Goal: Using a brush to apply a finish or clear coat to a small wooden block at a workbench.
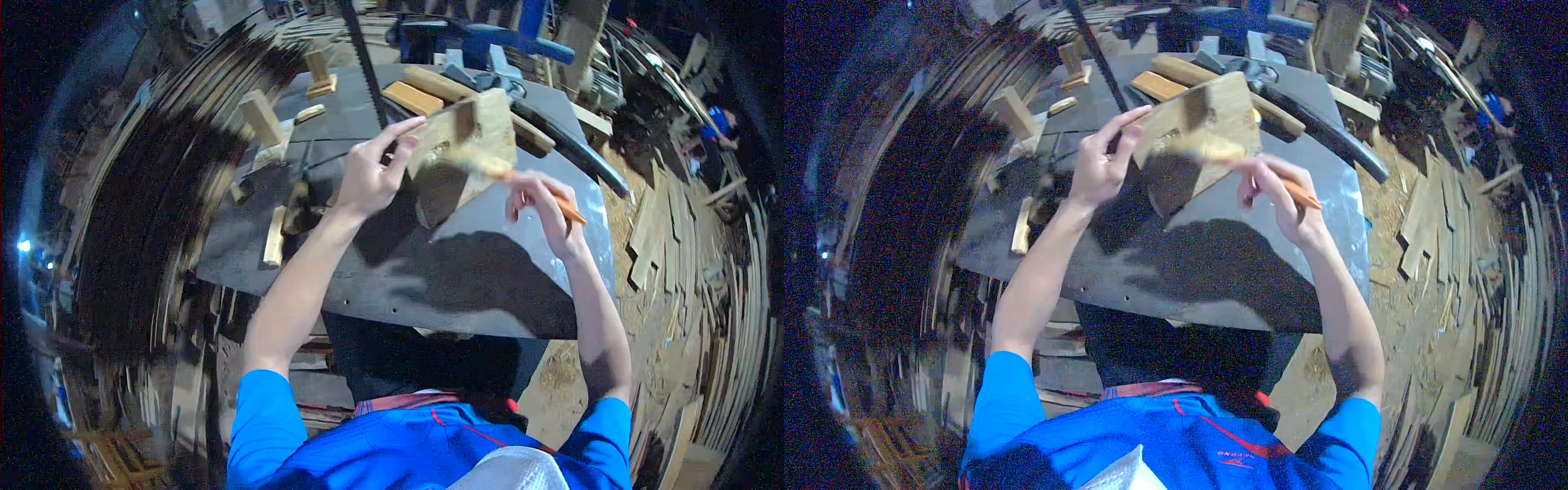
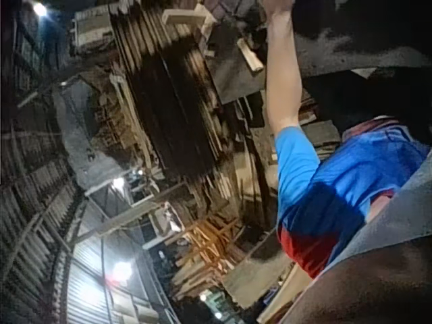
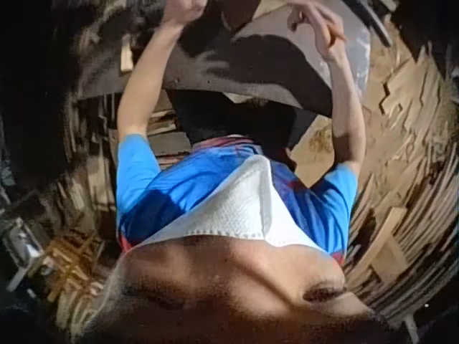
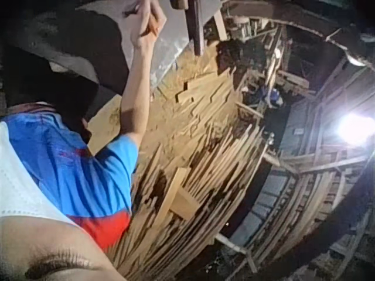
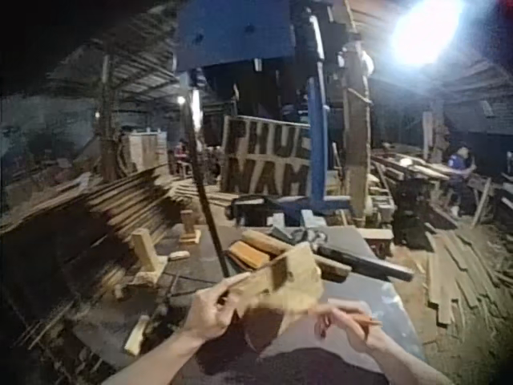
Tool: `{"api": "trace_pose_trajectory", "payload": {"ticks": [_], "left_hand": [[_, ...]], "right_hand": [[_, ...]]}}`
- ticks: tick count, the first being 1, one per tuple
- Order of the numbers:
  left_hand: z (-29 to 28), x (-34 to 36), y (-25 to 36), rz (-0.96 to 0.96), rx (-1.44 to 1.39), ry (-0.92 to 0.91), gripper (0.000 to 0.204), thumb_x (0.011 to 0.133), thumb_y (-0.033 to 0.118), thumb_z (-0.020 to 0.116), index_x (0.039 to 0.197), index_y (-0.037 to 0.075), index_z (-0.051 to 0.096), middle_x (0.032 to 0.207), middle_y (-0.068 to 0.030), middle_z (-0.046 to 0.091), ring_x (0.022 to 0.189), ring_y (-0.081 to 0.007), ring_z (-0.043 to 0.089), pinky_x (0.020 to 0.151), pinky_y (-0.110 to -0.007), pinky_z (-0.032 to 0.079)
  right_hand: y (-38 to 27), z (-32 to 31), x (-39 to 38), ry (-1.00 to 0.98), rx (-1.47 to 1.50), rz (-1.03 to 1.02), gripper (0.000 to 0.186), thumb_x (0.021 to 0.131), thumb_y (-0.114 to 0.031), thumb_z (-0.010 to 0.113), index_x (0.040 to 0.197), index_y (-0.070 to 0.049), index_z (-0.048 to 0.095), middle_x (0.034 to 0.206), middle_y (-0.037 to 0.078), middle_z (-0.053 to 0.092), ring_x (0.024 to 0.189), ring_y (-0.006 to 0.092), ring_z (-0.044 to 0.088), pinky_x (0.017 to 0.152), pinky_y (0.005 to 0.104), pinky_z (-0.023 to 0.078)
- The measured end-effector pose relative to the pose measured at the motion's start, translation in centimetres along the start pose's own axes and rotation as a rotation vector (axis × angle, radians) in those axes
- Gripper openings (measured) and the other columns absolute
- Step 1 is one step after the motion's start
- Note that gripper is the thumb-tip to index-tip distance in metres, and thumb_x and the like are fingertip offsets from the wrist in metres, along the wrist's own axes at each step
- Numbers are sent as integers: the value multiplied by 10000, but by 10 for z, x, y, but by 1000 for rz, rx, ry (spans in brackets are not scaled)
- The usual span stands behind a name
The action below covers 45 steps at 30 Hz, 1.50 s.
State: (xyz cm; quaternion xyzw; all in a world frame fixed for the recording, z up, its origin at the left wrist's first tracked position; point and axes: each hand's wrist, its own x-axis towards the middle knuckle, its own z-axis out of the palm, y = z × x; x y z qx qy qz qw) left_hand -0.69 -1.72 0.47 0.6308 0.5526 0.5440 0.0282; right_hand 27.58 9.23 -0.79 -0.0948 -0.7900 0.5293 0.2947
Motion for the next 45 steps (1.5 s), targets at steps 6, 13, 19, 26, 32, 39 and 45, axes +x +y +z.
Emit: {"api": "trace_pose_trajectory", "payload": {"ticks": [6,13,19,26,32,39,45], "left_hand": [[1,0,18,-18,25,-41,321,1004,307,585,1242,115,685,947,-148,750,799,-183,729,692,-302,559],[1,-1,14,-10,29,-57,313,1005,281,591,1253,111,679,899,-137,749,745,-135,704,628,-289,552],[1,-1,16,55,39,-56,302,1004,266,595,1251,116,680,927,-131,753,738,-149,709,616,-278,551],[7,-1,10,276,24,-11,298,1003,271,601,1252,127,678,1034,-130,751,754,-175,719,624,-286,554],[3,-1,13,118,-6,-59,301,1011,290,589,1253,134,678,964,-123,753,705,-148,696,582,-270,518],[0,-3,4,34,62,-50,317,1013,311,584,1262,138,674,819,-89,722,588,-95,573,518,-250,434],[1,-2,15,18,68,-63,322,1012,315,582,1263,135,673,821,-91,721,622,-101,595,539,-261,455]], "right_hand": [[-15,15,4,350,117,-71,366,1003,-227,537,1253,34,596,1060,132,688,862,148,656,718,276,519],[-5,1,2,329,22,-48,288,998,-166,531,1175,30,646,968,117,715,833,133,658,698,266,522],[-8,-4,10,706,-53,-3,399,1032,-280,544,1305,10,556,1124,140,692,878,144,675,661,270,540],[-7,-8,8,576,75,-66,352,1009,-227,497,1237,20,602,1031,144,700,852,166,675,655,279,526],[8,-18,-1,521,-74,-13,279,965,-175,497,1005,27,685,781,94,674,682,119,628,608,258,494],[2,-17,0,379,-217,186,320,941,-192,489,819,25,690,637,61,623,498,110,559,585,257,457],[0,-19,3,549,-112,-119,276,997,-198,536,1064,15,697,885,77,729,727,100,657,612,246,501]]}}
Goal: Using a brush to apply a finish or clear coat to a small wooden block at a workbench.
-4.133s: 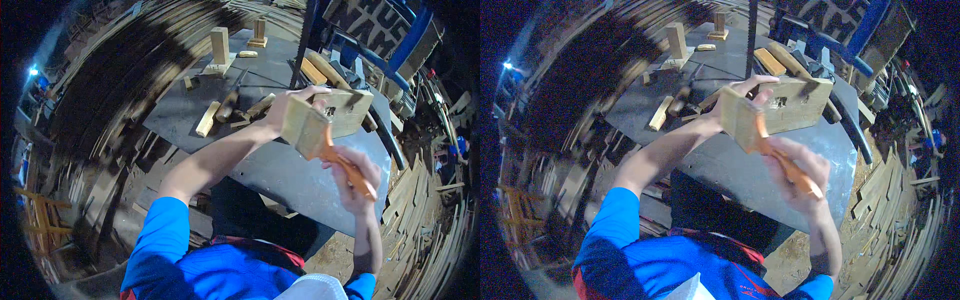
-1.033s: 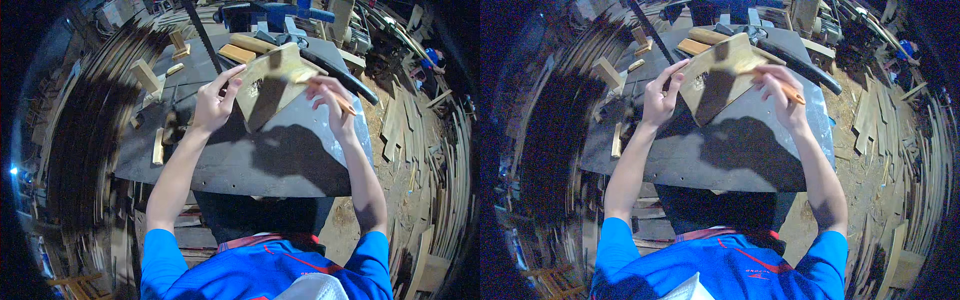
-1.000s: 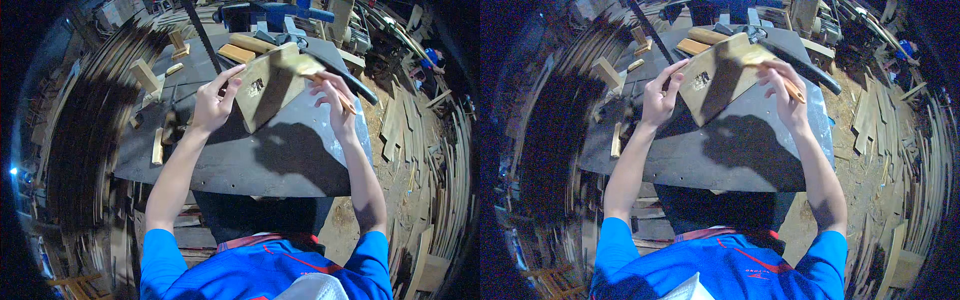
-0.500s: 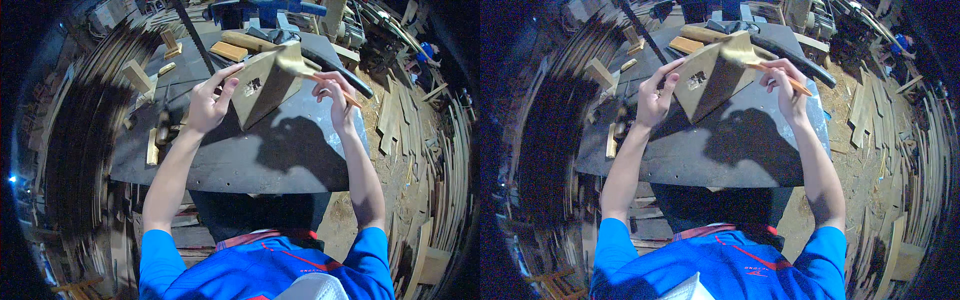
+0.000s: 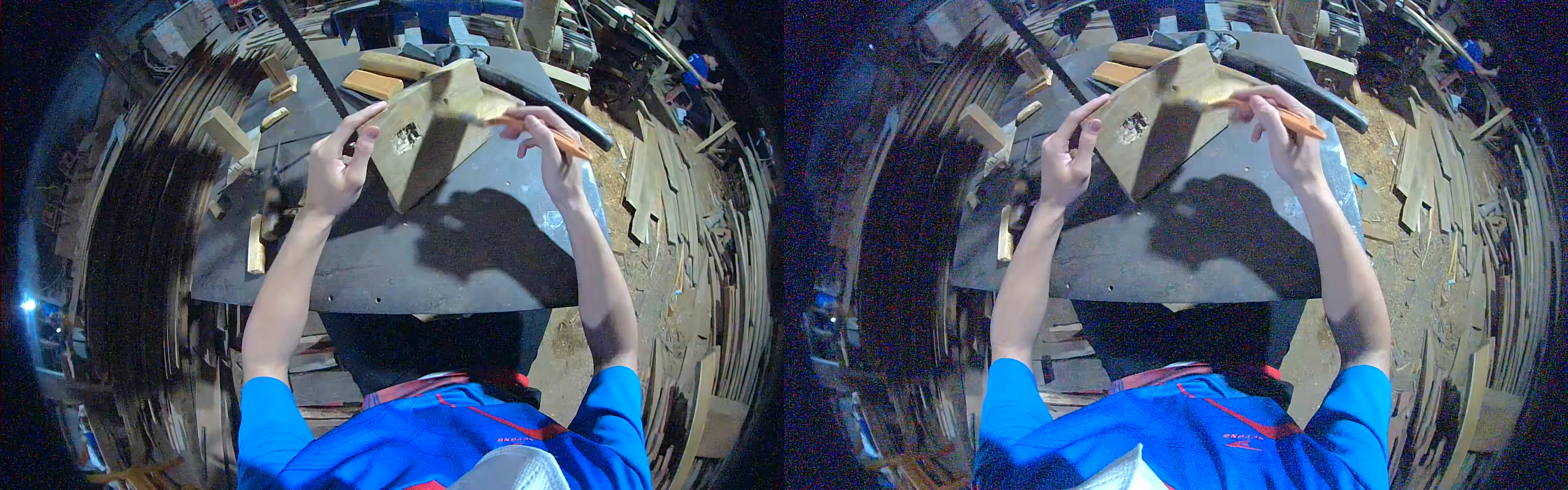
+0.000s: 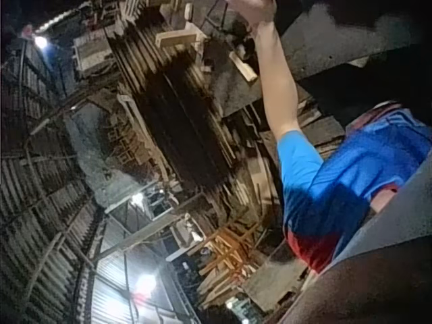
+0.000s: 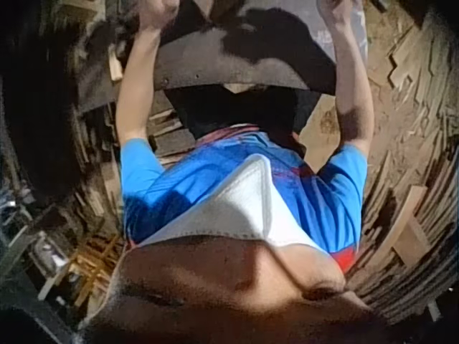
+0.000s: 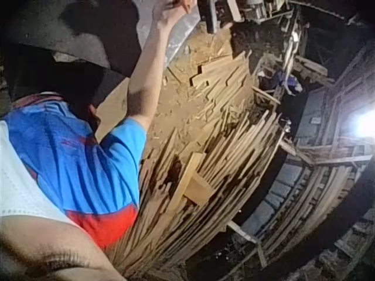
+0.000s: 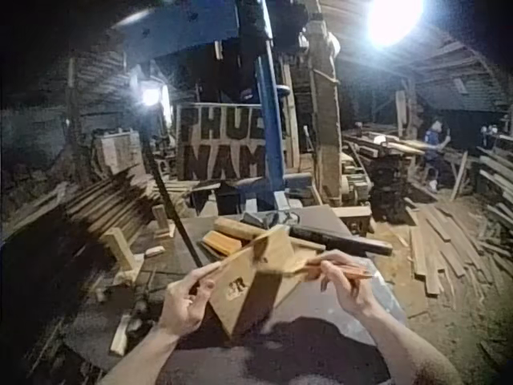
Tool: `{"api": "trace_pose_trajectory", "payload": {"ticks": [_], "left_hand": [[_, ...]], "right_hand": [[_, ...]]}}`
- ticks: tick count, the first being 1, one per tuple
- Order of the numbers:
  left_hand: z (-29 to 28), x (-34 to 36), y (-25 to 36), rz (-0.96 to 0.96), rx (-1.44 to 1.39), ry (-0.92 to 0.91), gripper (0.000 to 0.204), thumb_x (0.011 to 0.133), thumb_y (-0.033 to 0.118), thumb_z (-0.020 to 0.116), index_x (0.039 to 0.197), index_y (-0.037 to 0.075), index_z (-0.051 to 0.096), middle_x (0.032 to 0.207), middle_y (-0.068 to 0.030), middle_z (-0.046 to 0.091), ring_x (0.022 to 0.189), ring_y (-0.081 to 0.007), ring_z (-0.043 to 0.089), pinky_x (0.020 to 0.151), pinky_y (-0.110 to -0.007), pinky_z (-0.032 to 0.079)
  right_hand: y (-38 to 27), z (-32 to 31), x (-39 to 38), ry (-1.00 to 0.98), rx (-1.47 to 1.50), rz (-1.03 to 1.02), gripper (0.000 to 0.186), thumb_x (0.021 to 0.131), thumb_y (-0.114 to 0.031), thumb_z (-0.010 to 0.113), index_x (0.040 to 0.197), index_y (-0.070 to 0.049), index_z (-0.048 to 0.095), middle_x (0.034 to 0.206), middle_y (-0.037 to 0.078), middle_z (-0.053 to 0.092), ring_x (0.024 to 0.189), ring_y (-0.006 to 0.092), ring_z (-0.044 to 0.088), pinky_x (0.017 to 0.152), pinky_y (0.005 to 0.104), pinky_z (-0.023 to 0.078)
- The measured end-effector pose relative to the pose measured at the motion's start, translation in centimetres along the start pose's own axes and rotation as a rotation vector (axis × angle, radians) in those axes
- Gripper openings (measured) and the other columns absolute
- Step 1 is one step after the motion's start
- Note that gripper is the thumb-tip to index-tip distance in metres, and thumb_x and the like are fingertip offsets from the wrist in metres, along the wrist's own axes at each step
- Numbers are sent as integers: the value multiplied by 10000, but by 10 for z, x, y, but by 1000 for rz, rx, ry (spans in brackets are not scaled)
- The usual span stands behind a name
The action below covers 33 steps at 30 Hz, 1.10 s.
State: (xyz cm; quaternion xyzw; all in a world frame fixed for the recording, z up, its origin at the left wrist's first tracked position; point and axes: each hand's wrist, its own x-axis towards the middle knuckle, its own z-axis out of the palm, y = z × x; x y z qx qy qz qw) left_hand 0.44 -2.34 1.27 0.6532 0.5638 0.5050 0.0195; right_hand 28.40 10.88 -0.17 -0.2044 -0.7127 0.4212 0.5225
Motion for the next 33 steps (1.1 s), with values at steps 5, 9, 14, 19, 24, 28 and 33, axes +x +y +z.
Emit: {"api": "trace_pose_trajectory", "payload": {"ticks": [5,9,14,19,24,28,33], "left_hand": [[-2,-2,-1,41,-6,17,325,1009,328,584,1269,155,671,823,-98,716,671,-117,641,585,-265,499],[1,0,-6,33,-32,27,323,1001,329,595,1275,172,665,932,-121,742,742,-174,705,644,-298,537],[3,-2,1,50,-52,-72,363,1025,343,565,1316,136,632,1091,-125,742,919,-166,710,757,-315,539],[-8,-4,-2,6,-141,-120,375,1033,339,540,1344,141,605,996,-140,746,819,-178,713,728,-333,535],[-5,-2,-11,39,-44,0,346,1035,324,529,1316,141,616,871,-169,707,706,-238,692,696,-349,529],[-3,-4,-12,44,-38,-64,369,1044,343,498,1334,137,599,1112,-184,711,991,-316,713,864,-387,541],[-9,-4,-11,33,-50,-90,416,1028,399,515,1360,157,578,1197,-182,691,1054,-339,696,897,-405,540]], "right_hand": [[-7,16,-9,-247,100,87,326,1001,-246,535,1174,-6,670,1006,103,738,872,134,681,711,261,529],[-14,12,-15,-652,-100,102,323,1002,-262,539,1133,-9,693,989,106,743,835,136,675,704,262,523],[-19,25,-26,-184,26,100,296,1001,-225,531,1110,-8,701,990,127,742,741,126,638,678,266,515],[-28,39,-36,-407,-87,-22,261,990,-139,537,1133,39,662,1021,153,711,833,178,672,680,290,537],[-36,46,-35,-536,-117,-13,243,995,-131,547,1139,39,644,985,132,700,775,138,637,675,264,519],[-30,48,-32,-146,-63,-64,223,1000,-109,543,1176,-3,631,964,77,679,791,110,630,643,246,509],[-30,40,-34,-502,88,164,235,986,-131,533,1137,30,613,836,73,641,740,124,613,630,257,492]]}}
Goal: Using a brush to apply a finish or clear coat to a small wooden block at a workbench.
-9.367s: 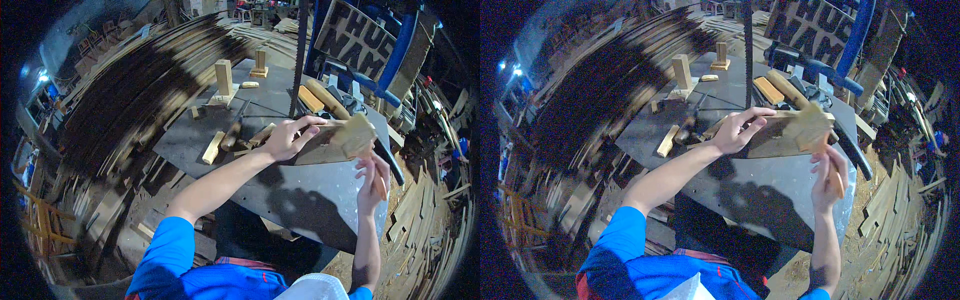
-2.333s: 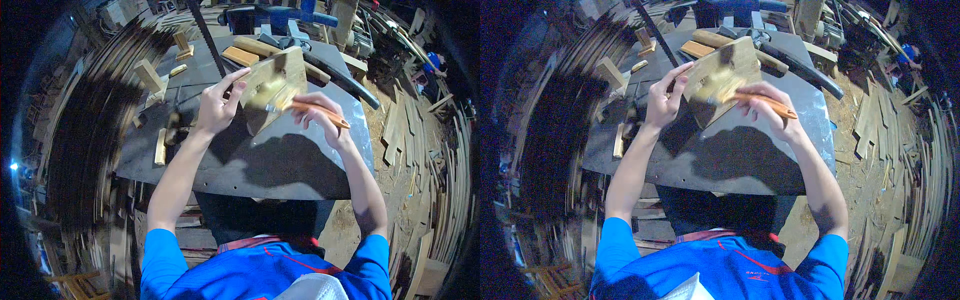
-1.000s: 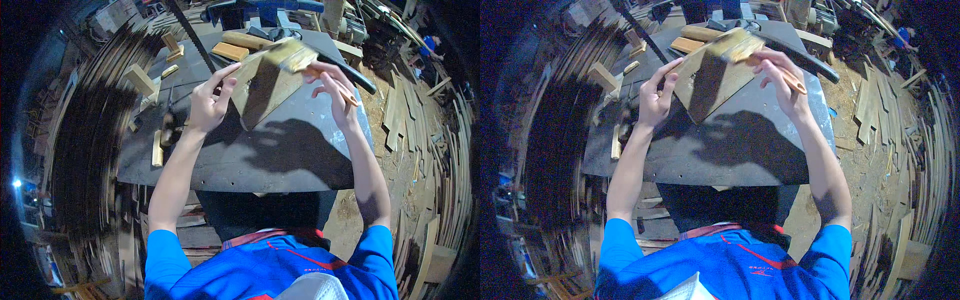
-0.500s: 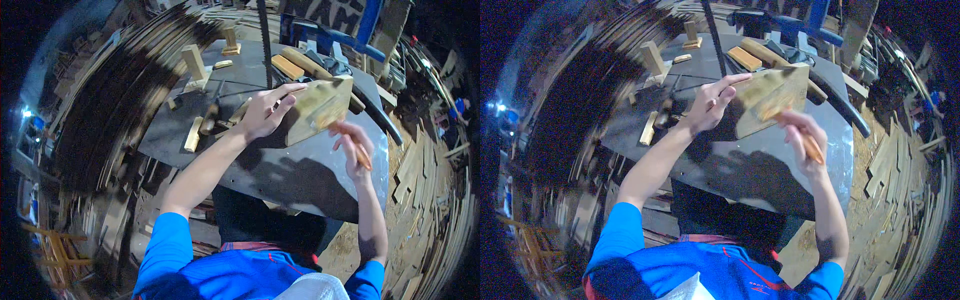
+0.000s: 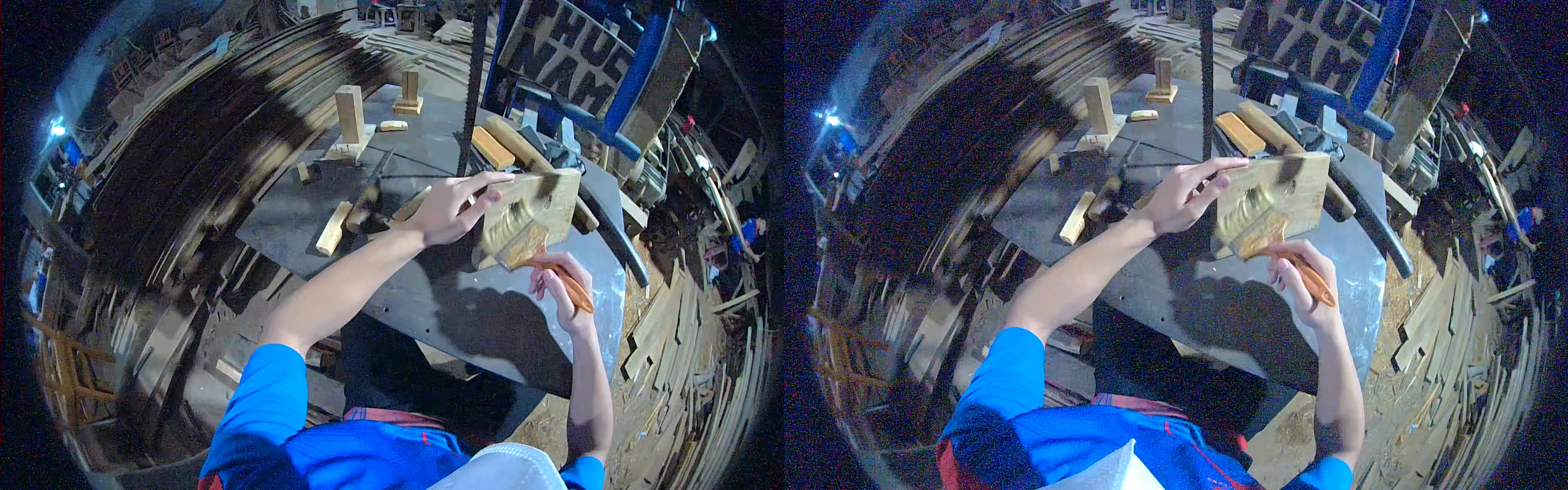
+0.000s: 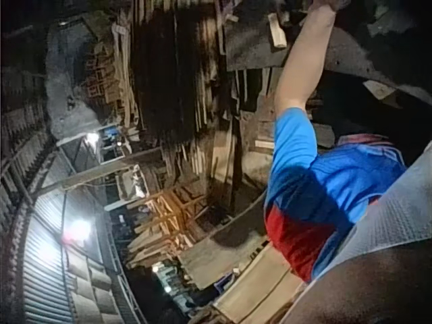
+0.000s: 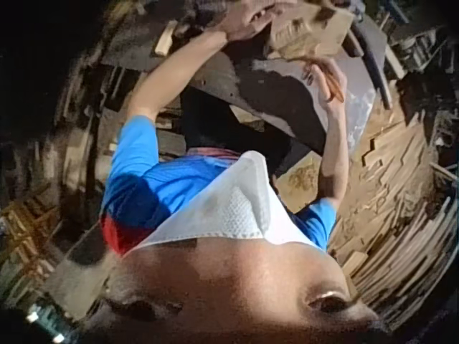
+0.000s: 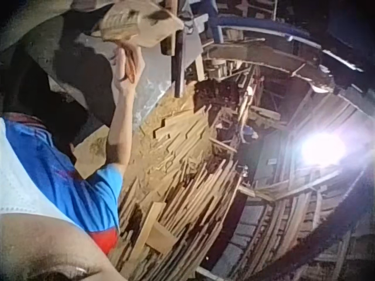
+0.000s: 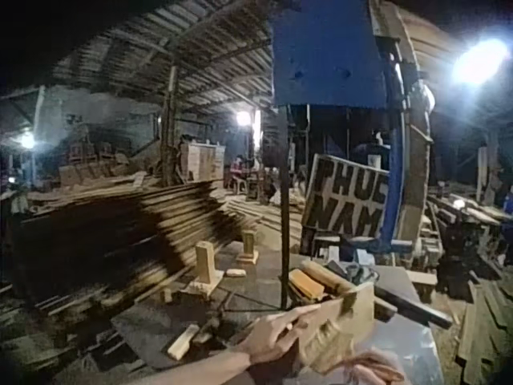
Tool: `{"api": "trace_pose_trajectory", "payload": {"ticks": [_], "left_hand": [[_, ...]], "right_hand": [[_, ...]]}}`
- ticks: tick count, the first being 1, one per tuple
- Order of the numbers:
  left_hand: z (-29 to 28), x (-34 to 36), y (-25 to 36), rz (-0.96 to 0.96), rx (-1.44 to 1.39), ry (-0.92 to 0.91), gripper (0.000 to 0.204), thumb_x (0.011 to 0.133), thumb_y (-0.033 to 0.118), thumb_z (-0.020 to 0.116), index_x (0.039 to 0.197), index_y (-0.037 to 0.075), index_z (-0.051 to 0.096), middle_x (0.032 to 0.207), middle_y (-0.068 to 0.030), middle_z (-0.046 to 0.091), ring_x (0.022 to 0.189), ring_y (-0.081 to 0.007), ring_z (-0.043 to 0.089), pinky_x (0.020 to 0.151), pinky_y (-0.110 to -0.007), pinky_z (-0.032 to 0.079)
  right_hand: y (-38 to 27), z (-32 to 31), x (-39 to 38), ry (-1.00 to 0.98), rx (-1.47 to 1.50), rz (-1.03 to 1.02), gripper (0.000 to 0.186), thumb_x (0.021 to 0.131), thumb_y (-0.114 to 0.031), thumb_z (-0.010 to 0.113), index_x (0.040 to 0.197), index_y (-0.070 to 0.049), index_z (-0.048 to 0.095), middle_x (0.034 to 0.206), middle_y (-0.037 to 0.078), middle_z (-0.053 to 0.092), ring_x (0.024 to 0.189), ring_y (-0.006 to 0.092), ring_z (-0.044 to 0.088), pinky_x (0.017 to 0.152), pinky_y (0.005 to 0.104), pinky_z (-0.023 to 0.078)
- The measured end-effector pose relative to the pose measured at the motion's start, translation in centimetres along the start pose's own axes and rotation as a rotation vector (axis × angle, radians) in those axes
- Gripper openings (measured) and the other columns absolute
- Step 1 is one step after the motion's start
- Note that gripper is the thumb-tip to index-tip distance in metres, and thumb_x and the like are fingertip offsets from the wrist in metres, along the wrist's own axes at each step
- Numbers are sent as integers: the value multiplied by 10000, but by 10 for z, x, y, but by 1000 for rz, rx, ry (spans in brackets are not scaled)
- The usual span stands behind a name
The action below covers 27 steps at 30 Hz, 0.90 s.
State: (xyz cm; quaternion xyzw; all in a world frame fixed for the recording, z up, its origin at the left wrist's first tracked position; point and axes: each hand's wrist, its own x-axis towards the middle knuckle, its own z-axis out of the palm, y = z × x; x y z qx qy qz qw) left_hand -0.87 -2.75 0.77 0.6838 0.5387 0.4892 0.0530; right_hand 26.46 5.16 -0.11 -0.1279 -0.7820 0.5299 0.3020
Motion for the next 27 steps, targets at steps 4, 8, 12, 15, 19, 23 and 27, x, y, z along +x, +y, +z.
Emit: {"api": "trace_pose_trajectory", "payload": {"ticks": [4,8,12,15,19,23,27], "left_hand": [[-4,0,12,-91,19,-90,634,901,588,634,1398,206,540,1190,-158,697,984,-338,709,815,-412,562],[-2,-3,5,85,66,2,738,812,641,702,1392,215,541,1193,-140,698,965,-342,707,817,-417,556],[-2,0,4,58,76,-24,954,612,707,806,1395,233,536,1192,-138,699,954,-340,704,837,-421,550],[-3,-1,3,56,87,-21,937,623,687,811,1393,228,539,1176,-136,705,928,-331,708,841,-415,553],[-2,-2,2,24,76,-48,901,655,666,804,1395,228,537,1154,-139,711,922,-332,712,844,-415,556],[-2,1,4,30,29,-55,825,729,653,763,1397,226,536,1126,-147,717,954,-355,710,851,-423,557],[-2,-2,2,47,74,-27,800,745,688,733,1356,200,566,1086,-188,714,968,-372,705,857,-447,558]], "right_hand": [[3,-20,5,175,181,-34,275,1006,-210,533,1140,15,618,856,98,651,730,160,622,606,293,510],[-5,2,14,416,209,-60,343,1022,-285,548,1123,34,620,927,164,656,756,214,646,607,332,535],[8,-10,4,-63,132,22,353,1032,-272,519,1136,47,630,968,172,674,785,217,659,626,320,541],[2,-18,10,176,86,-36,365,1032,-275,504,1160,46,621,966,164,675,820,212,668,635,318,544],[3,-1,14,389,37,-117,383,1018,-288,515,1184,46,604,983,166,679,862,214,674,655,324,544],[14,-23,2,-106,55,34,386,1003,-256,541,1234,51,582,1036,176,685,886,226,684,717,357,562],[-1,-3,16,485,-61,-102,404,992,-231,541,1292,39,557,1094,159,685,877,220,687,735,354,551]]}}
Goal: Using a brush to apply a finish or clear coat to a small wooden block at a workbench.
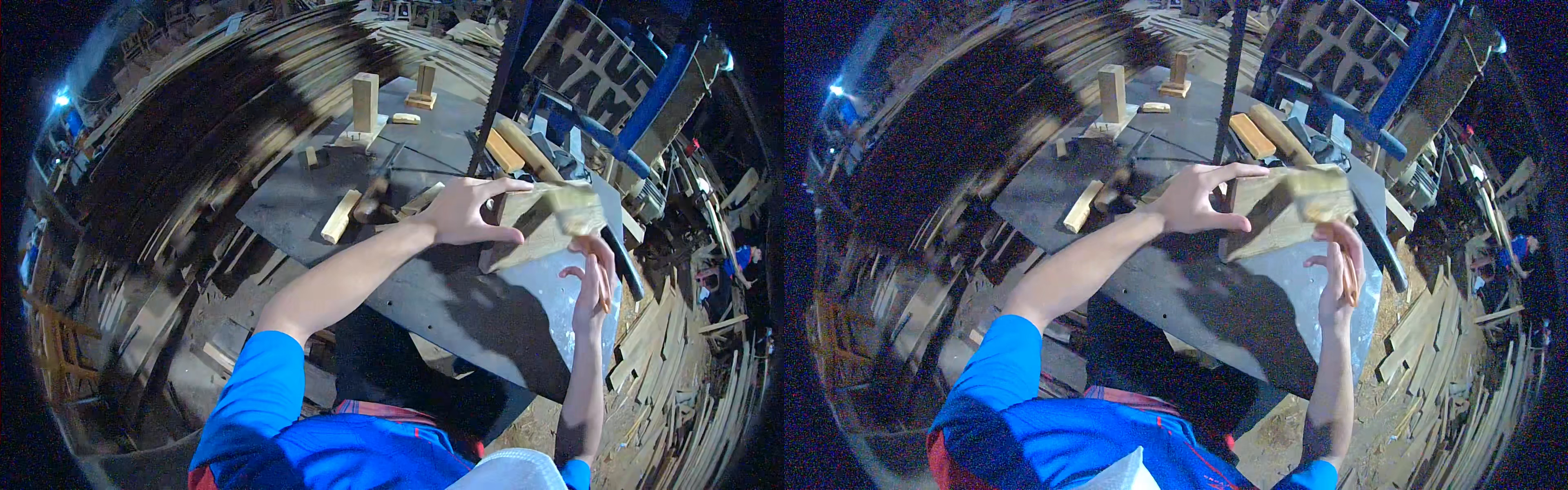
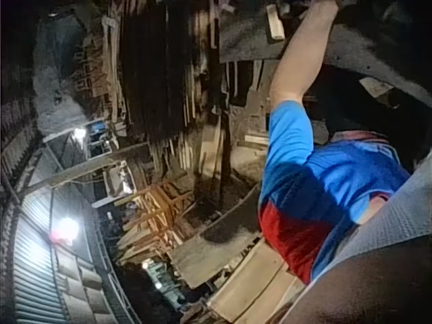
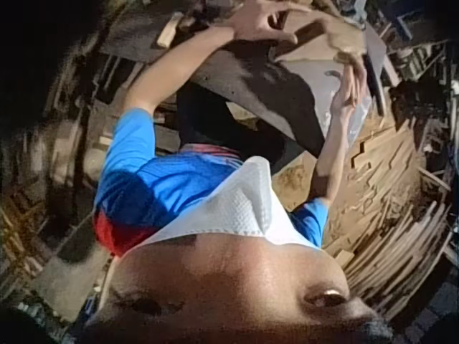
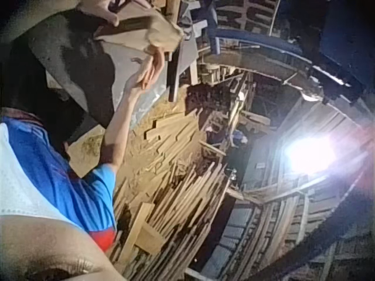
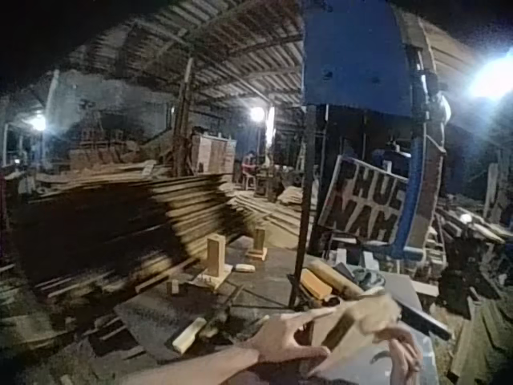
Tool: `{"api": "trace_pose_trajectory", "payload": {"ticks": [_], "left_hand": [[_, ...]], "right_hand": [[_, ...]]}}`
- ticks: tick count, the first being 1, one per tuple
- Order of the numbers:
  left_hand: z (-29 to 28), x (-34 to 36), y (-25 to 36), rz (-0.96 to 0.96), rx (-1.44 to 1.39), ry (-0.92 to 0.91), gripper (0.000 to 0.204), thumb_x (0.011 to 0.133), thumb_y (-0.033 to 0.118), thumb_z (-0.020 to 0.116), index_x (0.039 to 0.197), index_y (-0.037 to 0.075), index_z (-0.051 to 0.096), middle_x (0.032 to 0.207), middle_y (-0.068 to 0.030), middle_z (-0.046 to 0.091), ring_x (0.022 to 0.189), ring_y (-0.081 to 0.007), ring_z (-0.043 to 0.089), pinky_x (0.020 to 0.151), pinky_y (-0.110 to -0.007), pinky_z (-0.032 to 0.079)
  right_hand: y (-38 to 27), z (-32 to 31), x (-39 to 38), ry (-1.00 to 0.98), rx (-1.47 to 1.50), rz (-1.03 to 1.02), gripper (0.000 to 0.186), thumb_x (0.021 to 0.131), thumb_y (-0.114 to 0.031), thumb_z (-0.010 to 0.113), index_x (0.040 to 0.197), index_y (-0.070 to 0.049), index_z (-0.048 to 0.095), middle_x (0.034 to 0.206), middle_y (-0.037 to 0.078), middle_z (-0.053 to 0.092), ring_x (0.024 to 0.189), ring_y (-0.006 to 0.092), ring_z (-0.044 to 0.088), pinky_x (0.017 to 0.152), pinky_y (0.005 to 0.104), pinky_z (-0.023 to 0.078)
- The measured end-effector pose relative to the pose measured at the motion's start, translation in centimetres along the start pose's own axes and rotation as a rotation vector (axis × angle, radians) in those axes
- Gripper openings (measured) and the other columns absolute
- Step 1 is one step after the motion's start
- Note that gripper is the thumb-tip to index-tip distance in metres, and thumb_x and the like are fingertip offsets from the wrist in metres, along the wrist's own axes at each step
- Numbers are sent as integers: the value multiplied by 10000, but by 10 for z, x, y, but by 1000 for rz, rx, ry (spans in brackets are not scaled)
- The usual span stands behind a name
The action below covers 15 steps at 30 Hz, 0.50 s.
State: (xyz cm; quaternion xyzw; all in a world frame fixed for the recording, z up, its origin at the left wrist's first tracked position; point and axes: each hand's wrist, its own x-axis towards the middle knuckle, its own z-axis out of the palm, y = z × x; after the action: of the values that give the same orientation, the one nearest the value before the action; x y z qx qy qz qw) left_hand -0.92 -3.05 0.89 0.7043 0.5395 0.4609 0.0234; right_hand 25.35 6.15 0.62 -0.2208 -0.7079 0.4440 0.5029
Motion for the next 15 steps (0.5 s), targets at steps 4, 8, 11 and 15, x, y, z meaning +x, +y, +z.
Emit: {"api": "trace_pose_trajectory", "payload": {"ticks": [4,8,11,15], "left_hand": [[3,2,1,92,19,32,761,771,657,729,1356,198,567,1072,-184,715,945,-369,709,835,-437,563],[1,3,3,-18,-49,-32,731,789,643,722,1352,202,571,1081,-184,712,935,-373,709,820,-438,566],[2,1,2,-20,-1,-32,732,798,591,742,1388,202,553,1165,-141,711,923,-309,726,801,-400,576],[5,2,-2,79,4,51,633,871,554,689,1378,196,565,1092,-142,728,791,-270,728,715,-373,574]], "right_hand": [[4,-6,-9,-413,117,62,397,980,-215,570,1276,50,567,1125,175,684,859,218,680,787,350,540],[18,-28,-5,-483,99,110,333,970,-190,574,1177,66,624,1094,187,693,824,224,679,769,347,537],[5,-9,-4,-171,105,65,317,971,-204,589,1140,58,644,1098,182,693,932,238,676,780,363,547],[-2,2,-17,-176,-4,18,272,950,-162,609,1131,36,658,1100,159,704,1052,224,661,858,343,530]]}}
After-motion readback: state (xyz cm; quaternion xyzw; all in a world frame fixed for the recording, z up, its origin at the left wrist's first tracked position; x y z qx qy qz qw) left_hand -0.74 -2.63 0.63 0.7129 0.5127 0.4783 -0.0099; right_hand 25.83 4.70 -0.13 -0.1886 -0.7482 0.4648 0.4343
